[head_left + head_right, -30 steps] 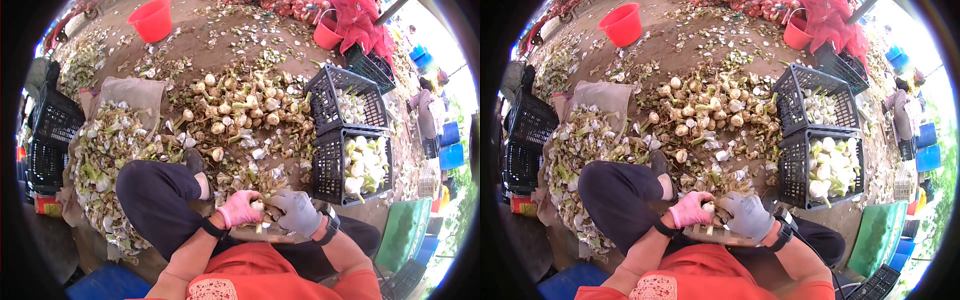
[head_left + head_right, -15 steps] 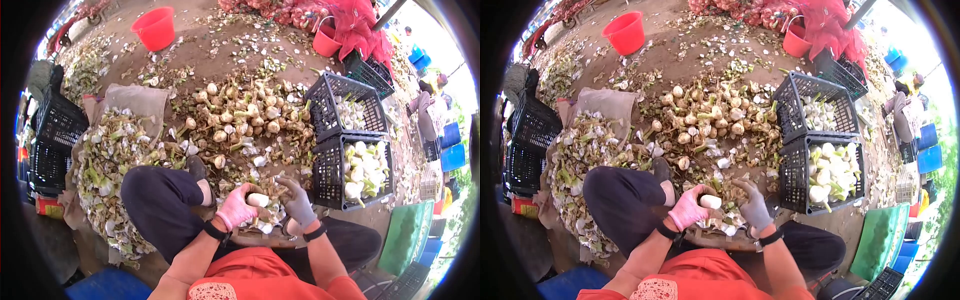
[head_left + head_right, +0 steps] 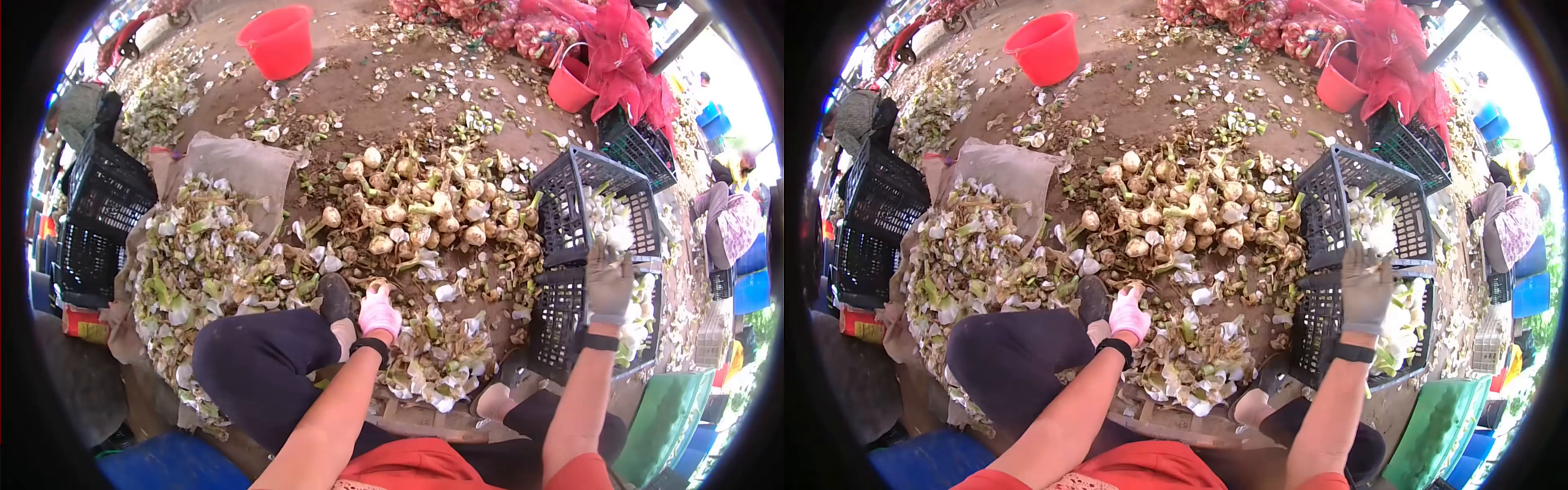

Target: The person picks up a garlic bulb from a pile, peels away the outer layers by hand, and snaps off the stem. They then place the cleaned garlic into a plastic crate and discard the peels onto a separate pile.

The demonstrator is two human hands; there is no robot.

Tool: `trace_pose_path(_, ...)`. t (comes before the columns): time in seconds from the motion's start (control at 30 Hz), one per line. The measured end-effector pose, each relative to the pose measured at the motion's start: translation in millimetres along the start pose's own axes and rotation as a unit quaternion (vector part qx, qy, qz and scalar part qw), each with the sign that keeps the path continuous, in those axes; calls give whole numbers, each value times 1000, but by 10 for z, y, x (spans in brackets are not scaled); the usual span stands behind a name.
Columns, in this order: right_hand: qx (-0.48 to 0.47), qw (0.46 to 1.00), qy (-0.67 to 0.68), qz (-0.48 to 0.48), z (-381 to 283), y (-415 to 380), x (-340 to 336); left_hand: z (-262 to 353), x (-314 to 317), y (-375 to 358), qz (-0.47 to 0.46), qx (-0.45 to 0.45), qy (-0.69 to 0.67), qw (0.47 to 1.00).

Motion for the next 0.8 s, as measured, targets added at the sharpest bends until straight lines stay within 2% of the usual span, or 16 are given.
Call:
trace_pose_path(0.03,2,1000,-24,-4,-47,-4,103,-52,63,102,-26,0,27,999)
trace_pose_path(0.1,-16,988,-145,49,179,-83,219,-241,353,320,3,61,105,993)
trace_pose_path(0.17,80,995,-49,25,633,-148,-25,-331,488,439,18,120,180,976)
trace_pose_path(0.23,173,982,-34,73,1217,-393,-6,-434,513,542,-36,122,192,973)
trace_pose_path(0.27,217,972,28,82,1439,-485,-134,-351,399,557,-72,111,200,971)
trace_pose_path(0.3,255,959,91,88,1625,-553,-264,-458,482,641,-36,131,203,970)
trace_pose_path(0.37,319,936,120,85,1842,-752,-255,-147,92,512,25,58,59,996)
trace_pose_path(0.4,298,952,-28,63,1865,-851,-151,-117,68,553,68,18,-7,998)
trace_pose_path(0.43,270,946,-176,39,1880,-943,-18,-77,82,551,66,-20,-82,994)
trace_pose_path(0.47,218,931,-292,10,1895,-1015,66,-8,90,577,55,-1,-163,985)
trace_pose_path(0.5,210,933,-292,6,1854,-1043,107,67,85,600,44,18,-243,969)
trace_pose_path(0.53,263,933,-243,-20,1861,-1070,168,156,142,524,24,23,-429,903)
trace_pose_path(0.57,316,928,-193,-47,1874,-1121,226,371,-20,386,-7,5,-483,876)
trace_pose_path(0.67,310,930,-177,-84,1807,-1267,160,756,-288,48,-13,65,-607,792)
trace_pose_path(0.73,296,933,-184,-96,1767,-1363,231,934,-514,-230,-23,84,-637,766)
trace_pose_path(0.8,277,953,-124,4,1781,-1458,319,1046,-679,-498,-31,110,-671,733)
Point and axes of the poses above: each hand's wrist, its own y-axis towards the middle knuckle, its own x-axis out of the palm, z = x × y, the point moved 4 cm from there along y, towards the middle knuckle, and after that the axes turned 11 degrees about x, right-handed, at the moved point
